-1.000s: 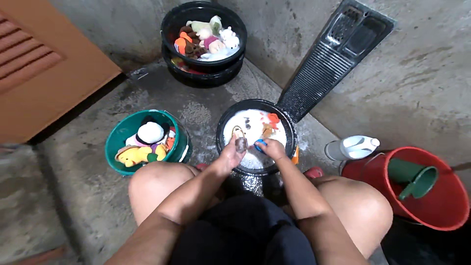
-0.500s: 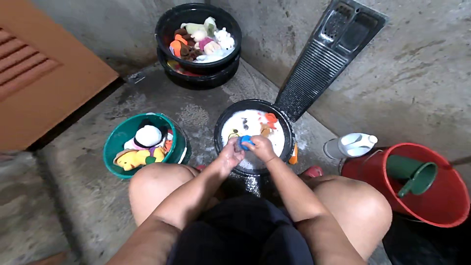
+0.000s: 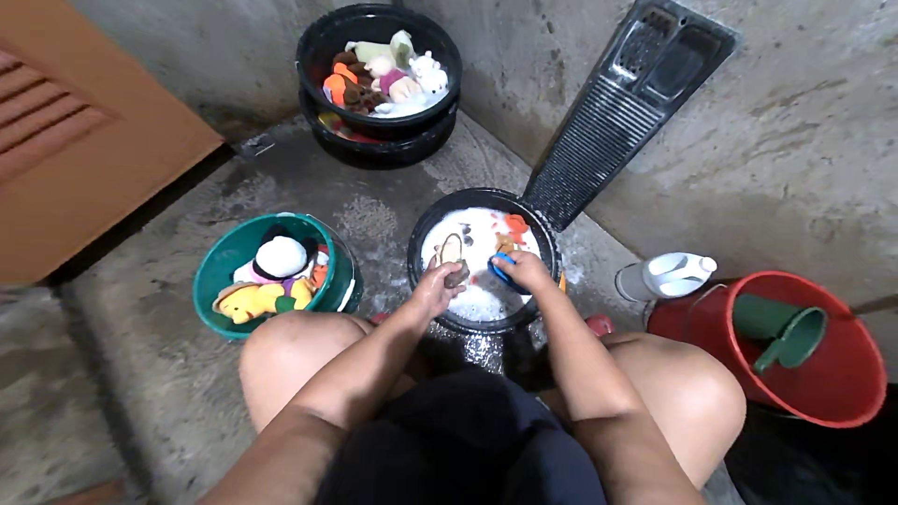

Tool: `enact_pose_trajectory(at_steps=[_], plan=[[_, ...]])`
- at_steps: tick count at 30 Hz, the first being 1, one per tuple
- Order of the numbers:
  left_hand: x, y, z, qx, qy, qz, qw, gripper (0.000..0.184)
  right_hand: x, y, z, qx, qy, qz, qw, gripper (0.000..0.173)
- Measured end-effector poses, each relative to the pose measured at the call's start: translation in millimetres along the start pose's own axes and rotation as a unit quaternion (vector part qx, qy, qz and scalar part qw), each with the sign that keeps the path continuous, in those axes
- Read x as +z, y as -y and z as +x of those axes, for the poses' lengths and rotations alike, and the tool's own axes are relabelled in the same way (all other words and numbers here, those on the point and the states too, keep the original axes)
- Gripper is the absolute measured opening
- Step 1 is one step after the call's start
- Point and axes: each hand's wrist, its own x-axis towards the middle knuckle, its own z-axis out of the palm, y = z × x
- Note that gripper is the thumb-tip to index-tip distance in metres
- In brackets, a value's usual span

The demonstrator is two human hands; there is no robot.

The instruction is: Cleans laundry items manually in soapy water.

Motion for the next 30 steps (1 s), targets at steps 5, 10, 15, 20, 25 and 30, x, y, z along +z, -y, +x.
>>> enact_pose_trajectory(at_steps=[5, 10, 15, 20, 25, 30], plan=[[12, 6, -7, 0.052, 0.041, -0.044, 0.997, 0.048, 17, 77, -31, -0.119, -0.084, 0.033, 0.989, 0.046], [15, 9, -10, 0.021, -0.005, -0.067, 0.998, 0.062, 40, 71, -33, -0.288, -0.114, -0.050, 0.950, 0.046], [16, 4, -11, -0.037, -0.016, -0.034, 0.999, 0.066, 16, 47, -23, -0.146, -0.117, -0.044, 0.981, 0.049], [6, 24, -14, 0.000, 0.033, -0.078, 0.996, 0.034, 39, 77, -33, -0.272, -0.062, -0.045, 0.959, 0.046], [16, 7, -7, 0.004, -0.001, 0.006, 1.000, 0.068, 8, 20, -14, -0.124, -0.095, -0.107, 0.982, 0.053], [-1, 12, -24, 0.015, 0.052, -0.041, 0.998, 0.048, 54, 74, -33, -0.365, -0.181, -0.017, 0.913, 0.042]])
